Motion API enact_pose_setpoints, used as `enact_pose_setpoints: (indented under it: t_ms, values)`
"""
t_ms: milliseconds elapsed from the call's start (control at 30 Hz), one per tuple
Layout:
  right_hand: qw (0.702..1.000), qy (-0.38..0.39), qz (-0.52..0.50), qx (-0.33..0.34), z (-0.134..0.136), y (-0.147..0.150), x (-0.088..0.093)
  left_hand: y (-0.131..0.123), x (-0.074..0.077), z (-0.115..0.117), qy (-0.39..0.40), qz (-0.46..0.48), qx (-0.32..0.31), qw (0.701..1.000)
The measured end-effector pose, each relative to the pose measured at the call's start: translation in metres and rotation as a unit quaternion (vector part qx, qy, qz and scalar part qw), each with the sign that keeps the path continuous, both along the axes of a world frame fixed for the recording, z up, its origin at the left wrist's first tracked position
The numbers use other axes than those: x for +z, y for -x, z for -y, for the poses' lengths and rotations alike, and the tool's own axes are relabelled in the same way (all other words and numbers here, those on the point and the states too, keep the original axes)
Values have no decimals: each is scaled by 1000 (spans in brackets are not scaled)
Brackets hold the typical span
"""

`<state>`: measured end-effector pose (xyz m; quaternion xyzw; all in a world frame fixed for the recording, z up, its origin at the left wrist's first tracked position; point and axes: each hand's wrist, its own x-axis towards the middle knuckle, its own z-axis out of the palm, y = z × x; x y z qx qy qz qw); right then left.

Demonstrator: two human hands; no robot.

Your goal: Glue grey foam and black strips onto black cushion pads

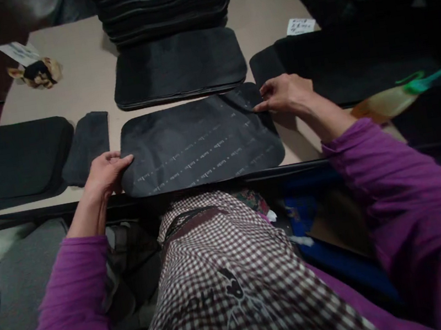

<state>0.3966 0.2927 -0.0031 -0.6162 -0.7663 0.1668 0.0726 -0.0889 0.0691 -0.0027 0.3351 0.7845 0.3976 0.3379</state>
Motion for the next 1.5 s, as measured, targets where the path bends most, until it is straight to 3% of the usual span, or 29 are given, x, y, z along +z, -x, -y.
enact_pose_setpoints:
  t_ms: [100,333,500,700,800,1100,1333,1500]
  values:
    - [1000,-11,-10,-23,2,0,-2,-5,3,1,2,10,-1,1000]
    - [987,-140,-31,72,11,-2,1,-7,4,1,-11,7,-14,1000]
    - [988,-88,-21,124,7,-2,6,-9,6,2,-7,3,-21,1000]
    - [996,23,-57,63,11,-3,8,-15,12,4,7,-6,-15,1000]
    - [996,29,-78,35,16,-3,8,-15,13,5,12,-4,-15,1000]
    - [1000,20,9,-16,34,-7,0,-6,6,2,1,13,-22,1000]
    - [984,34,-175,1,48,-8,3,-15,16,4,-27,30,-60,997]
    - [925,64,-374,-19,71,-2,21,-19,38,10,-34,68,-77,994]
